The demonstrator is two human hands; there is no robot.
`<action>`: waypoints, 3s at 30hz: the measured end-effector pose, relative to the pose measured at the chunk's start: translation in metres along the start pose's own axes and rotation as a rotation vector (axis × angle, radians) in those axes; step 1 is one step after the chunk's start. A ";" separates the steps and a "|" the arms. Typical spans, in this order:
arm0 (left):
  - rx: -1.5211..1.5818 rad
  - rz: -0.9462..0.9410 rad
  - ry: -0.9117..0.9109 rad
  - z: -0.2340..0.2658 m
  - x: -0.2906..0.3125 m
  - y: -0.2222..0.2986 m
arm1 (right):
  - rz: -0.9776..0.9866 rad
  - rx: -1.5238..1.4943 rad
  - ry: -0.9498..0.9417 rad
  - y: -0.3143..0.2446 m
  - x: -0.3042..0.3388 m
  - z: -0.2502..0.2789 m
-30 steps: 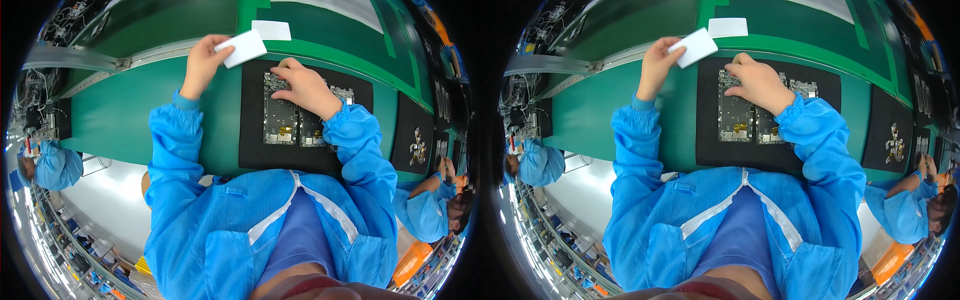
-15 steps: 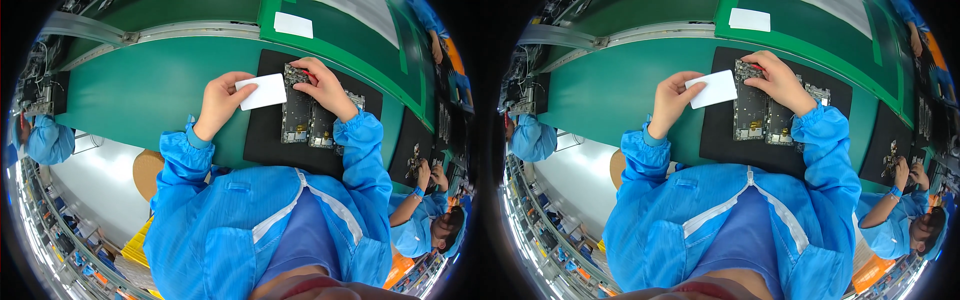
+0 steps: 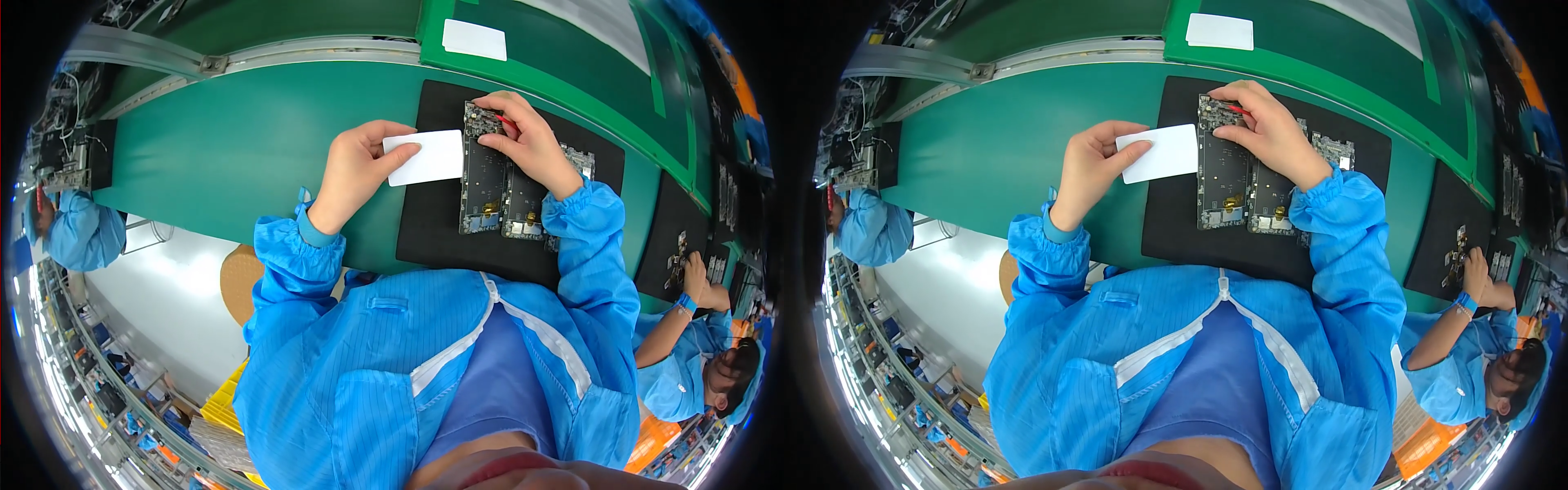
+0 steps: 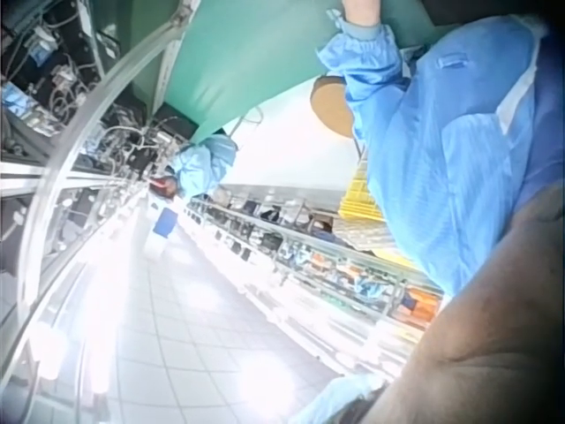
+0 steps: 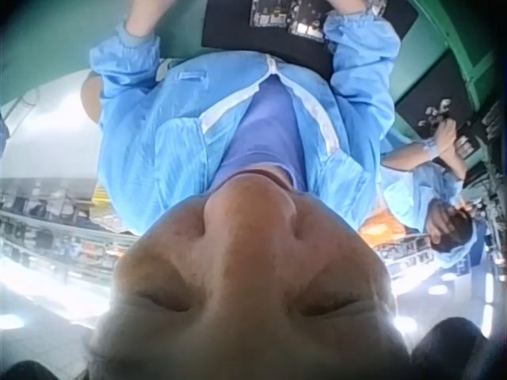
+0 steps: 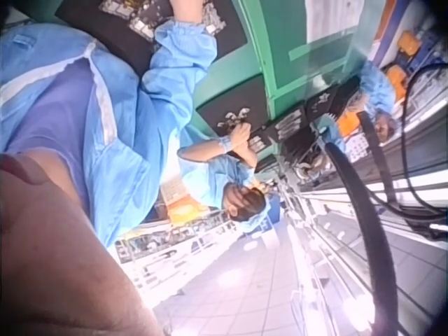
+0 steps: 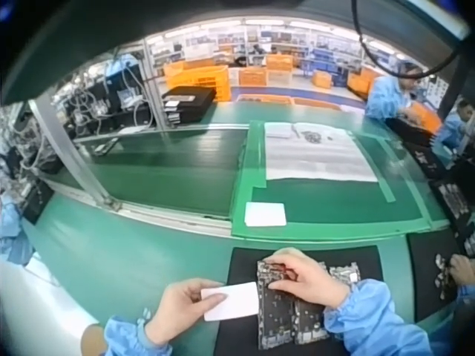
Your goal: The person assembles small electronic circuit boards by hand, attaching small components and protective covers to them.
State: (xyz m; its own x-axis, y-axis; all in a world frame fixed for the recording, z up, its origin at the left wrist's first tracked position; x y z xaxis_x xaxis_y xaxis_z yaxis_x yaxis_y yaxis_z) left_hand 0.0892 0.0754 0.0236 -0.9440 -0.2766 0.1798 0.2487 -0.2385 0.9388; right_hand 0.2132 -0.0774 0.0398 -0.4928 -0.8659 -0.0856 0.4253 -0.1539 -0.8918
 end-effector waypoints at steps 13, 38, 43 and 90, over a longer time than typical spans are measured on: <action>-0.039 -0.030 -0.183 -0.013 -0.010 0.008 | -0.020 0.123 0.017 -0.005 0.001 -0.005; -0.413 -0.453 0.251 0.005 -0.091 0.059 | 0.049 0.611 0.085 -0.026 0.010 -0.005; -0.566 -0.612 0.394 -0.014 -0.159 0.056 | -0.031 0.718 0.093 -0.010 0.039 0.034; -0.264 -0.005 -0.442 -0.091 -0.043 0.039 | -0.007 0.189 0.153 0.029 0.071 0.075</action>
State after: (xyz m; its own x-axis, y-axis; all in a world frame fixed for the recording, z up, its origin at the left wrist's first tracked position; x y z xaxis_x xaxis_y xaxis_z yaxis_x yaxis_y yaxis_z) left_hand 0.1590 -0.0070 0.0262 -0.9326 0.1318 0.3359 0.2361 -0.4812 0.8442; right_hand 0.2477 -0.1792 0.0416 -0.5995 -0.7846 -0.1584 0.5487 -0.2587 -0.7950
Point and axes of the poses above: each hand's wrist, its own x-axis away from the middle knuckle, its own z-axis out of the back of the hand, y = z × x, the point moved 10 cm from there along -x, towards the middle knuckle, and after that the axes turned 2 degrees about -y, right-handed, at the moved point
